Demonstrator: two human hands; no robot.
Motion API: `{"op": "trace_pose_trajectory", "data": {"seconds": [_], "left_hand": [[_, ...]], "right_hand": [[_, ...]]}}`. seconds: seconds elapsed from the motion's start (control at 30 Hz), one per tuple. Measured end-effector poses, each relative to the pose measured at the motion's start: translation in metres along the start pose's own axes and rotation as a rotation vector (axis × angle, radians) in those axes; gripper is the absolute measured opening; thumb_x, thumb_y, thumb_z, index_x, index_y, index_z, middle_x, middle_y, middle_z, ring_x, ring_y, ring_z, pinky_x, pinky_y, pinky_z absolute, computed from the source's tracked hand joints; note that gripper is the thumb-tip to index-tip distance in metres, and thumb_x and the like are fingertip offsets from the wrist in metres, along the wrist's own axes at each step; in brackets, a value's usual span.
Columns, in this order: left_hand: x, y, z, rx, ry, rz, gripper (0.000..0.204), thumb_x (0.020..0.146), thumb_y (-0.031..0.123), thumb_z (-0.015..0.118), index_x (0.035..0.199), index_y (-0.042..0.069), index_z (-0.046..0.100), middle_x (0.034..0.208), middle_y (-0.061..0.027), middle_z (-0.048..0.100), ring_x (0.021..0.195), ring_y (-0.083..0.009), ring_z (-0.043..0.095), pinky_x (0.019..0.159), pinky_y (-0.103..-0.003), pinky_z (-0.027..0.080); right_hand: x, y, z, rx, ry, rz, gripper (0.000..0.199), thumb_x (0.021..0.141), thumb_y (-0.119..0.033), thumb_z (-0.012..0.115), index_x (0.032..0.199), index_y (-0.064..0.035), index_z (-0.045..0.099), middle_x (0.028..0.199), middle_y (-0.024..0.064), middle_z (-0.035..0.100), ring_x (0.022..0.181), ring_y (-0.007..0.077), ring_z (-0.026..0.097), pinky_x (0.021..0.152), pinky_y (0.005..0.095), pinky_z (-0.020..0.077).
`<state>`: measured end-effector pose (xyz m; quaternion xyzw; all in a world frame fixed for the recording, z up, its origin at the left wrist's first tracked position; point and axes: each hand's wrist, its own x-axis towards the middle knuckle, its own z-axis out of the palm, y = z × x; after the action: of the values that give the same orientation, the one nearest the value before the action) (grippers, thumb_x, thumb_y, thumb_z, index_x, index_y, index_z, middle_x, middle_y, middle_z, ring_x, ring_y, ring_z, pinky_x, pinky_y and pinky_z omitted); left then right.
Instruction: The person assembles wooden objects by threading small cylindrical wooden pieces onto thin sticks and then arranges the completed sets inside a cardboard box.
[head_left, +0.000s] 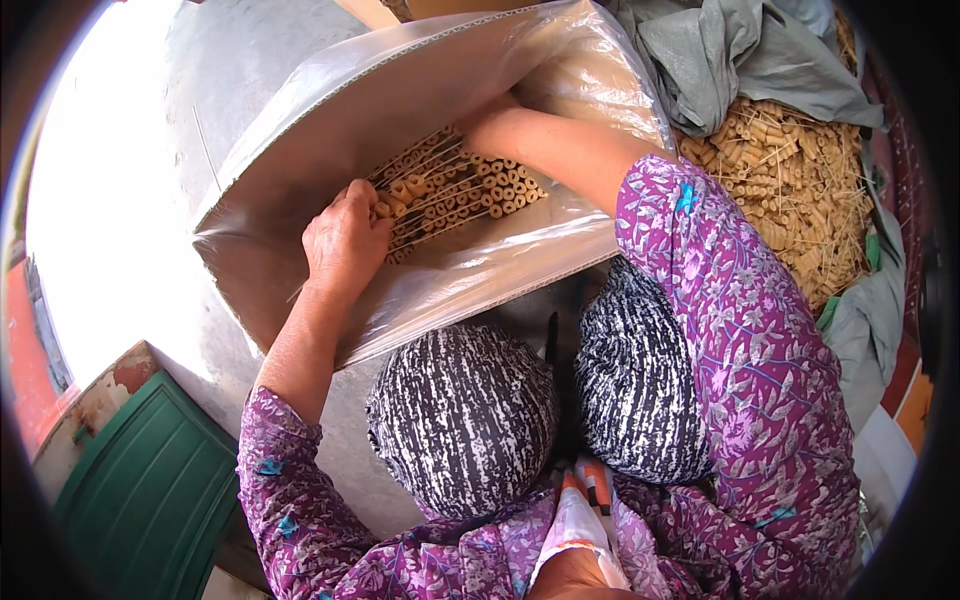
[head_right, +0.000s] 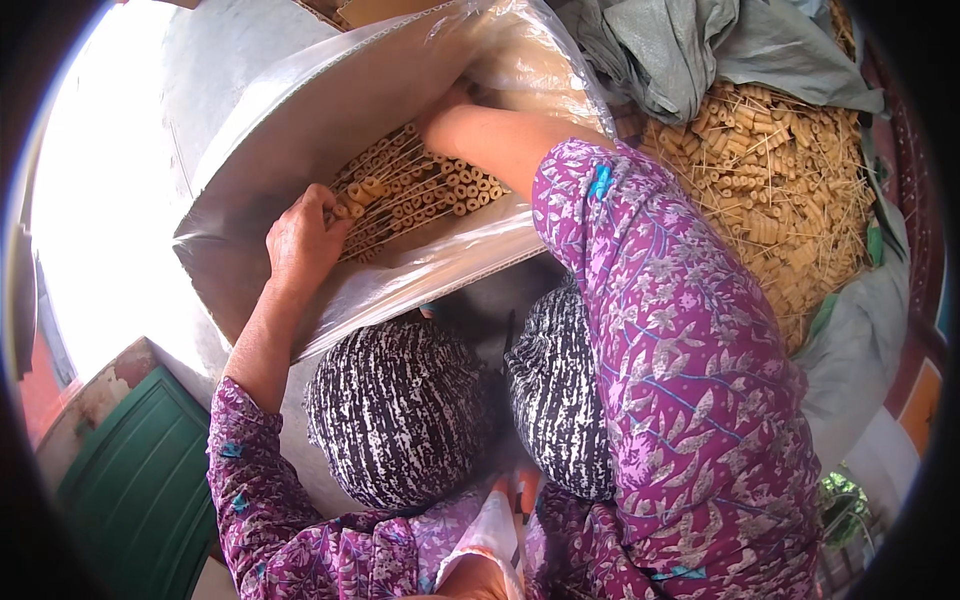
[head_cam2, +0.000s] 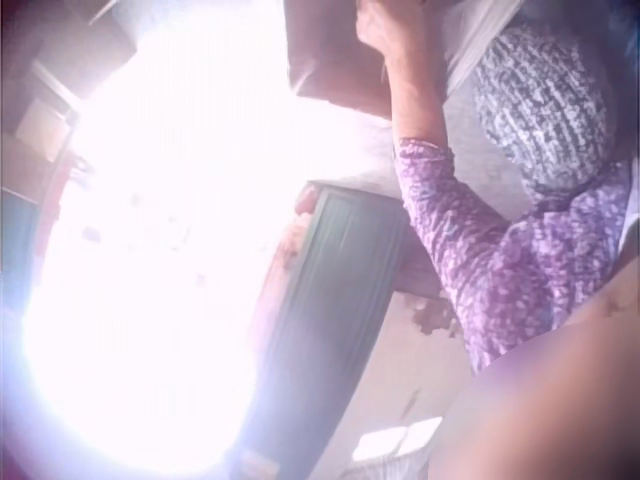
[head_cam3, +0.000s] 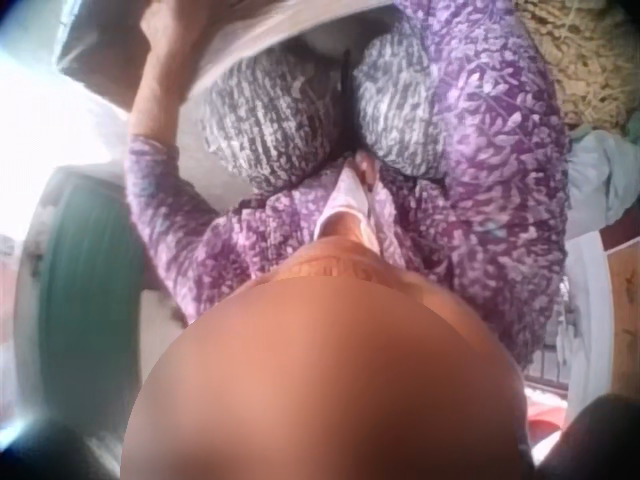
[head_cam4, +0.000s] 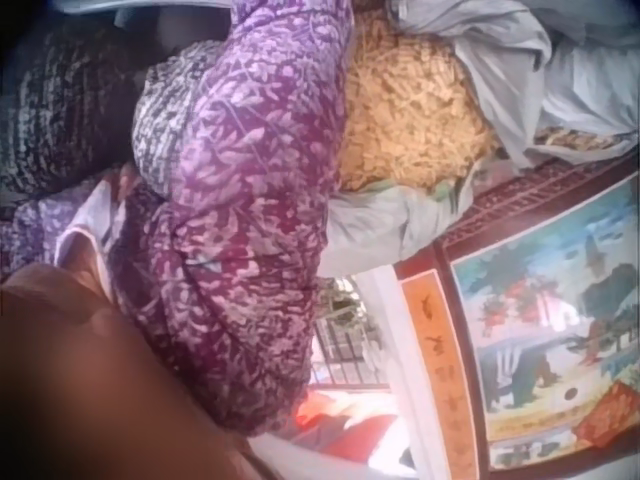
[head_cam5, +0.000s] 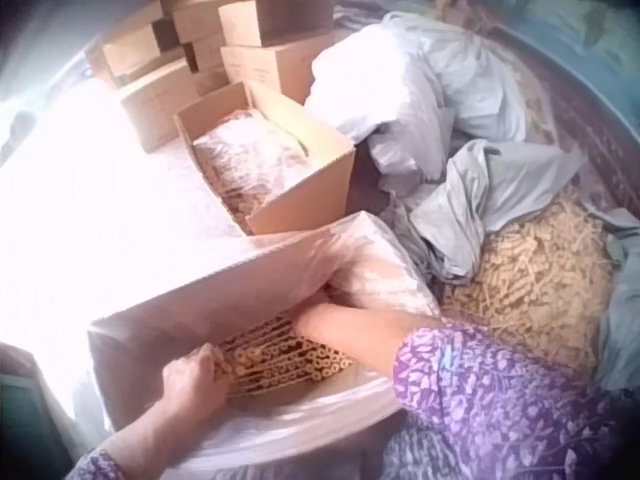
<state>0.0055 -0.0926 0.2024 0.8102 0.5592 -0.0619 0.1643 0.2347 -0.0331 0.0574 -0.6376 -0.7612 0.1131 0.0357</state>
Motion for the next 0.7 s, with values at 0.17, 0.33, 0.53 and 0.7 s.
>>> {"op": "trace_pose_trajectory", "data": {"seconds": [0.17, 0.33, 0.53, 0.7], "left_hand": [[-0.003, -0.016, 0.007, 0.015, 0.011, 0.123, 0.024, 0.079, 0.016, 0.067, 0.099, 0.008, 0.055, 0.093, -0.0136, 0.067, 0.088, -0.0325, 0.066, 0.076, -0.044, 0.051], [0.045, 0.001, 0.0, 0.342, 0.0, 0.332, 0.029, 0.078, 0.003, 0.059, 0.106, 0.005, 0.054, 0.098, -0.0177, 0.064, 0.084, -0.0369, 0.067, 0.072, -0.046, 0.055], [0.092, 0.001, 0.031, 0.403, 0.139, 0.478, 0.036, 0.077, 0.003, 0.059, 0.113, 0.004, 0.055, 0.103, -0.0173, 0.064, 0.079, -0.0347, 0.07, 0.072, -0.043, 0.057], [0.102, 0.0, 0.061, 0.509, 0.135, 0.472, 0.037, 0.076, 0.004, 0.062, 0.112, 0.005, 0.056, 0.103, -0.0165, 0.065, 0.077, -0.0314, 0.071, 0.07, -0.041, 0.058]], "right_hand": [[-0.002, -0.028, -0.03, -0.027, -0.179, -0.035, 0.031, 0.086, -0.015, 0.06, 0.115, -0.0046, 0.064, 0.12, 0.0143, 0.063, 0.115, 0.0297, 0.057, 0.096, 0.0373, 0.0449], [-0.006, -0.017, -0.019, 0.114, -0.125, 0.029, 0.03, 0.094, -0.014, 0.048, 0.12, -0.0046, 0.061, 0.123, 0.0143, 0.061, 0.117, 0.0289, 0.056, 0.098, 0.0366, 0.044], [-0.012, -0.02, -0.016, 0.263, 0.059, 0.087, 0.032, 0.097, -0.02, 0.044, 0.122, -0.0068, 0.059, 0.123, 0.0153, 0.061, 0.116, 0.0306, 0.056, 0.098, 0.0383, 0.0445], [-0.012, -0.017, -0.002, 0.005, 0.177, 0.004, 0.032, 0.096, -0.019, 0.044, 0.123, -0.0076, 0.059, 0.125, 0.016, 0.059, 0.119, 0.0307, 0.054, 0.099, 0.0384, 0.0439]]}}
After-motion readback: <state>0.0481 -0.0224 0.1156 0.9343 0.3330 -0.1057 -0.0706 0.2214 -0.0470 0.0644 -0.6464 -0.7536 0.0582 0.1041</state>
